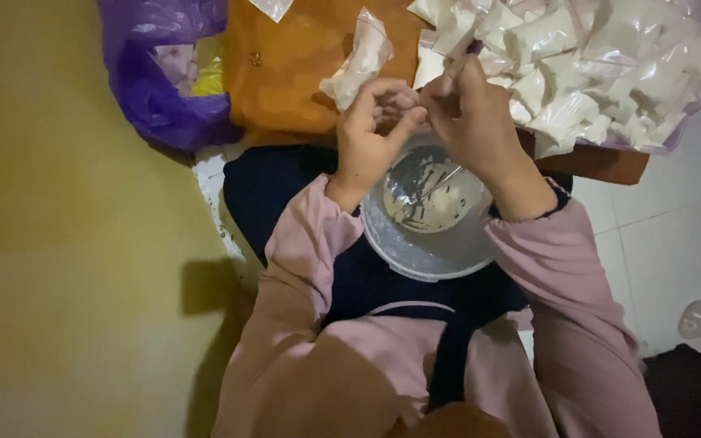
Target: The person packages white powder from a container into small plastic bags by scooping the powder with a spoon and pouring it into each bag, then sealing the bags by hand.
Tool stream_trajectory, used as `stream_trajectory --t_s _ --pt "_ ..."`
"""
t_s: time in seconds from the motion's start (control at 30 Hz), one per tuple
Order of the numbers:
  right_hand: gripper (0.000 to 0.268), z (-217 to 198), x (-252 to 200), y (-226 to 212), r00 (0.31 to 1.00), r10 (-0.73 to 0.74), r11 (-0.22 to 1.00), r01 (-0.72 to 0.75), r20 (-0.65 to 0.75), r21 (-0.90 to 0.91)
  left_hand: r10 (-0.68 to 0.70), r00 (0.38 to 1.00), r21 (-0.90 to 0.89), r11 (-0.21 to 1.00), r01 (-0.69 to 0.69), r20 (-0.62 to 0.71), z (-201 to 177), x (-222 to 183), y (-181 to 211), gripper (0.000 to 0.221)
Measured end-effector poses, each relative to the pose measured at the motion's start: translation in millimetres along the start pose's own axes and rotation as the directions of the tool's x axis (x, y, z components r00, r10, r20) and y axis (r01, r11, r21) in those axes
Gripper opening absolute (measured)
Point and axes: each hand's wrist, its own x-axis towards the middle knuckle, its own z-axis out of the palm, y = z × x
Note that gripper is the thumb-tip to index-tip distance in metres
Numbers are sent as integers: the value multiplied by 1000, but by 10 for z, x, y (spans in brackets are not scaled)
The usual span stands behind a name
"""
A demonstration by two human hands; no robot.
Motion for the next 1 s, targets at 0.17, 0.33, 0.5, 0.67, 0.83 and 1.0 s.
stream_trajectory --t_s 0.17,0.33,0.5,0.67,0.83,1.0 --pt "38 4 -1 9 998 -62 998 62 11 14 -29 999 -78 997 27 -23 1 -23 -45 36" --pt "28 1 -6 -48 994 -106 994 106 32 -21 -20 1000 -30 999 21 9 -28 -8 -45 33" --pt "8 20 -6 -128 999 -44 996 43 -19 -74 -33 998 20 999 32 47 -63 21 15 41" --pt "19 -51 -19 -329 957 286 955 -289 59 65 -95 995 -148 984 100 45 -52 -3 50 43" --pt "14 -140 -162 30 911 -374 907 398 174 -137 -72 997 -70 995 69 -32 41 -164 -67 34" --pt "25 -290 -355 123 950 -294 956 290 109 55 118 993 144 983 -113 -24 144 -297 -44 31"
